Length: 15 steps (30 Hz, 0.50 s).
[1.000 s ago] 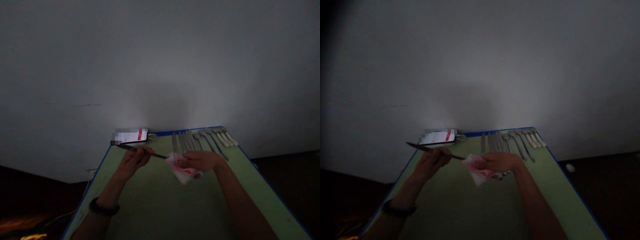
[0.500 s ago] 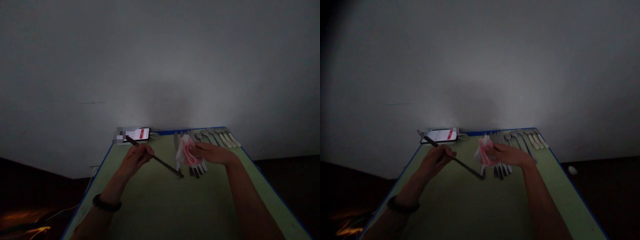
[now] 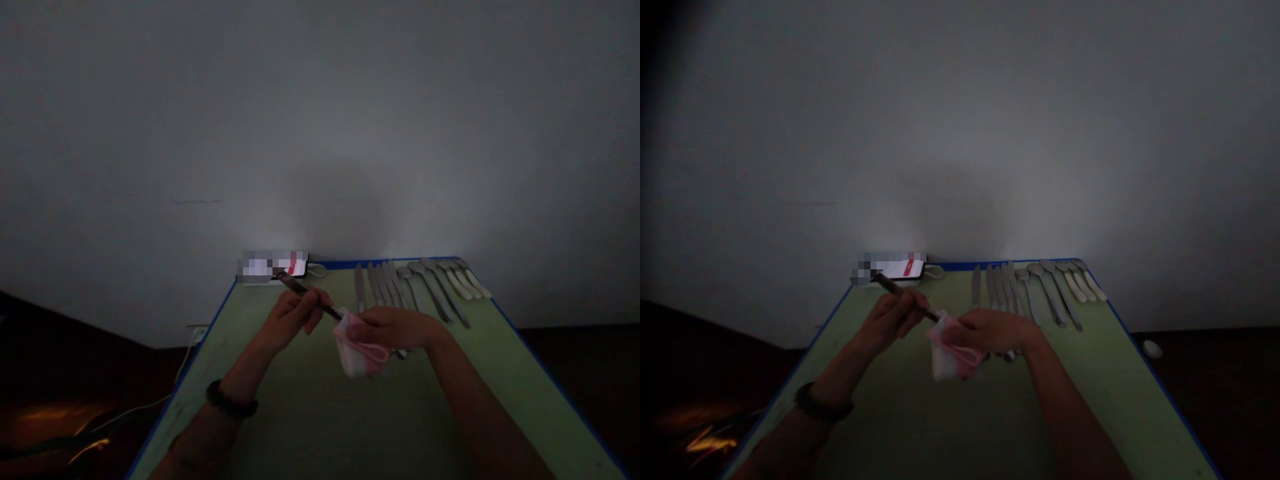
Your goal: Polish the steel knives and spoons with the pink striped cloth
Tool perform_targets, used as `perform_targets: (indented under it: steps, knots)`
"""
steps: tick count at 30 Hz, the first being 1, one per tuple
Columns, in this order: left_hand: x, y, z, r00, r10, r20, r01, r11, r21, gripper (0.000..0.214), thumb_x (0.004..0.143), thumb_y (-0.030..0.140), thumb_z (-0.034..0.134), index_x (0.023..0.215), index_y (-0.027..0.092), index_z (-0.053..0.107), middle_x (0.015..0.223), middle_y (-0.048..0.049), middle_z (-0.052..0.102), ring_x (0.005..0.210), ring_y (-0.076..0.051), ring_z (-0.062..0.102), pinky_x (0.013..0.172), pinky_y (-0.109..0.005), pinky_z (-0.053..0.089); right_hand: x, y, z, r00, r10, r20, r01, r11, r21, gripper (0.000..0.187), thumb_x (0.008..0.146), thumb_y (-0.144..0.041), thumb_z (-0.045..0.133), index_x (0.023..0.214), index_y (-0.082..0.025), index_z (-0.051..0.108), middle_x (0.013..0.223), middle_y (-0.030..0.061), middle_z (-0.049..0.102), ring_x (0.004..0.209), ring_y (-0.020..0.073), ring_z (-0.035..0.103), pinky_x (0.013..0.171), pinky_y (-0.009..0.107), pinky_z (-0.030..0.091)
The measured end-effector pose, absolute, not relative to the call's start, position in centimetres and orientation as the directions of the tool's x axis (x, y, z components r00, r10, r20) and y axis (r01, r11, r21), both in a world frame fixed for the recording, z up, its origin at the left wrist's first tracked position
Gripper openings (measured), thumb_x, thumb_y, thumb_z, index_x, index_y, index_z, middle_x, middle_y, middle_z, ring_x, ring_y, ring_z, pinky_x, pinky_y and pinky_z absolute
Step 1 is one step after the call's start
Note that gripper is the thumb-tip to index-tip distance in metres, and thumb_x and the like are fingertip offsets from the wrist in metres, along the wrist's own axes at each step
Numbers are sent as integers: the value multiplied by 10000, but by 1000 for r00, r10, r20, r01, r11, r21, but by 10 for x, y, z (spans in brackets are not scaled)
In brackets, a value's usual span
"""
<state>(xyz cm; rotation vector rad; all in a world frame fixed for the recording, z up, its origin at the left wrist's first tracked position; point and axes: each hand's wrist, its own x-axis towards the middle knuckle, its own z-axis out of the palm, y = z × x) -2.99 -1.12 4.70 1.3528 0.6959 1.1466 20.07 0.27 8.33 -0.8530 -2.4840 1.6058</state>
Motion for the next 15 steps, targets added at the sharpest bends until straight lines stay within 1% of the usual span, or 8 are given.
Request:
perform_targets:
  steps: [4,7,9,11,13,15]
  knots:
    - [-28,-8,45,263,945,195,-316,-107,943,368,862,473,531,828,124,644,399,85,343,398,-58,273,466,-200,245,216,6,86,-815,506,-283,482,322,-815,475,852,-608,355,751,-164,489,630,-21,454,549,81,409,468,205,307]
    - [-26,-5,42,211,961,181,-357,-96,929,375,855,497,526,842,140,640,412,90,320,419,-67,296,496,-211,284,222,7,88,-800,515,-310,515,322,-795,485,852,-617,344,744,-167,489,620,-18,457,543,87,412,469,216,306]
    - [-22,-5,39,207,966,157,-370,-71,926,341,816,479,592,906,153,633,467,80,376,451,-71,340,508,-216,301,221,7,87,-788,544,-288,519,336,-786,489,856,-618,332,731,-170,481,611,-22,436,541,86,396,469,221,291]
    - [-17,-6,35,204,972,118,-369,-35,929,330,760,419,679,943,149,629,525,65,437,477,-71,374,501,-214,300,217,6,86,-768,583,-266,528,340,-778,493,865,-614,307,734,-170,475,617,-23,426,547,85,386,476,224,285]
    - [-11,-7,31,175,981,84,-364,-15,931,294,730,359,721,893,127,641,549,49,469,490,-70,398,489,-210,293,214,6,86,-753,604,-260,543,349,-764,493,870,-609,293,741,-169,475,629,-18,434,561,89,395,487,225,287]
    - [-7,-7,29,117,990,73,-373,-24,928,253,737,343,716,817,113,646,556,40,483,512,-72,427,498,-207,311,215,5,88,-747,608,-268,564,366,-740,491,873,-602,292,747,-168,483,637,-11,448,573,96,409,498,230,290]
